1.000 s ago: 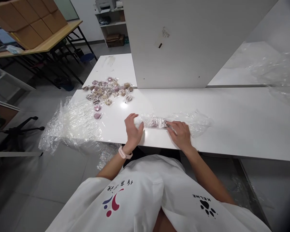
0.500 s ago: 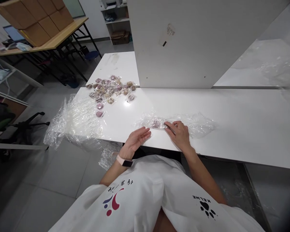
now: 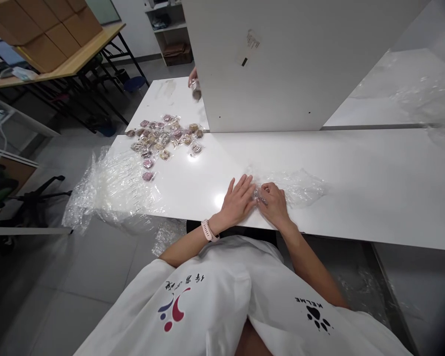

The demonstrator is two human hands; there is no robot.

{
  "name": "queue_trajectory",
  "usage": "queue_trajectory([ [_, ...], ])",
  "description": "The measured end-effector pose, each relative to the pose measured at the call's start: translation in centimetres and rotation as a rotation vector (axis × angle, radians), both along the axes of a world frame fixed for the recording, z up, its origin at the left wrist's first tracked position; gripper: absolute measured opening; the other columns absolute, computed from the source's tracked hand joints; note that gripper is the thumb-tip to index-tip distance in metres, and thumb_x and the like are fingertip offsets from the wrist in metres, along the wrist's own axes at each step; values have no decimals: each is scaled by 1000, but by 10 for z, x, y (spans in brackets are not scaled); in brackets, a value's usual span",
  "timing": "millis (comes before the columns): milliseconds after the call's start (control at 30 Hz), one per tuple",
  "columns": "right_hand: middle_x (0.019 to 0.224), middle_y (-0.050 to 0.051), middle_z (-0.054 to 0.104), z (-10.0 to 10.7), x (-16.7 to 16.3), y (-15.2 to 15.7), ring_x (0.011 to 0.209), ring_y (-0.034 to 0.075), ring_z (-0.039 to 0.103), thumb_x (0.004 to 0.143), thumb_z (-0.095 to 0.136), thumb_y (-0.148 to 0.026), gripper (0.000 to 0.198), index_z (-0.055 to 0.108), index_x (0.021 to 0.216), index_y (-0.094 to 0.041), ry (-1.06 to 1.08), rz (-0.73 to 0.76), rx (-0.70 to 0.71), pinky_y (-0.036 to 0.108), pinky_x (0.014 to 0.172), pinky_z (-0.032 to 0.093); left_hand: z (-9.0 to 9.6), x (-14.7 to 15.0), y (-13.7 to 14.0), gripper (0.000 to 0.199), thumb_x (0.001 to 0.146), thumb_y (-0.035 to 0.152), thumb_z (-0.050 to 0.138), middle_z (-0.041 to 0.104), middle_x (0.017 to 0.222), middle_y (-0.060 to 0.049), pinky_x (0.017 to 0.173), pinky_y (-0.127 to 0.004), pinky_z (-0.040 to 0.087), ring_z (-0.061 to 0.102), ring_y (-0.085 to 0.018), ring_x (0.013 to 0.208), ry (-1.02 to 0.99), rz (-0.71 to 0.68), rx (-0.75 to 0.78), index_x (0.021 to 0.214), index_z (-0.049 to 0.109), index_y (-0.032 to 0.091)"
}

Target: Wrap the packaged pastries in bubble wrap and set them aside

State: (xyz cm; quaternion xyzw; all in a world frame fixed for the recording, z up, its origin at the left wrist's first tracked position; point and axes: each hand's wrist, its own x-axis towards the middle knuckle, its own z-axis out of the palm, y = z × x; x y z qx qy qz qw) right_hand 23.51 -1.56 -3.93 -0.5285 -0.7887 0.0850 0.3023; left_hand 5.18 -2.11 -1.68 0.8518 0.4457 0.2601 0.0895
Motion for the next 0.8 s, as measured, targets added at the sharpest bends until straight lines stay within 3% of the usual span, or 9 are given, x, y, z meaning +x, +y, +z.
queue_trajectory([
  [67,106,11,60,0,3,-4,94,24,58,89,52,-21,19,68,97,-18,67,31,-1,39,80,43,0,8,-2,51,103,37,38,34,160,-18,125,-53,18,12,-24,155,62,-51,-6,148,40,13],
  [167,108,11,62,2,13,-22,103,24,59,92,47,-21,24,67,105,-20,193,-7,37,40,88,47,2,21,-4,50,104,27,30,35,160,-16,126,-46,21,12,-21,155,100,-117,-30,151,33,10],
  [233,111,12,64,3,26,-39,108,25,58,95,47,-24,26,67,109,-20,221,-187,92,42,94,46,0,30,-3,52,101,16,28,38,158,-15,126,-47,21,16,-20,154,146,-146,-46,153,29,10],
  [300,114,14,64,3,44,-57,111,28,57,96,49,-32,29,67,114,-19,192,-479,131,48,99,42,-3,39,-2,57,96,5,28,43,155,-15,126,-49,21,22,-22,153,198,-142,-48,152,31,8],
  [367,116,17,63,2,62,-68,112,33,54,95,51,-44,38,68,115,-17,127,-751,104,54,97,40,-7,45,2,57,93,0,29,48,152,-16,125,-49,24,30,-23,150,234,-126,-40,149,38,7],
  [433,116,18,62,2,76,-71,112,37,51,92,52,-55,46,70,110,-17,58,-855,22,58,94,38,-10,48,6,54,93,0,30,53,147,-16,124,-49,28,38,-23,147,245,-126,-30,144,45,8],
  [533,112,16,63,4,75,-58,107,34,52,88,54,-62,47,70,99,-19,64,-683,-91,56,93,39,-12,48,9,46,95,2,32,58,142,-15,121,-51,34,45,-24,142,201,-136,3,133,55,11],
  [667,97,9,65,22,40,-27,92,23,60,92,51,-55,36,63,88,-21,392,-375,-92,42,85,49,-13,46,7,35,98,8,37,53,145,-12,107,-47,50,42,-24,141,44,-21,64,121,62,18],
  [800,115,9,67,44,-1,-5,112,23,61,96,52,-46,25,62,92,-23,469,-97,-4,43,100,46,-19,44,10,26,94,5,44,66,114,-13,94,-40,57,58,-24,120,-18,23,23,98,67,16],
])
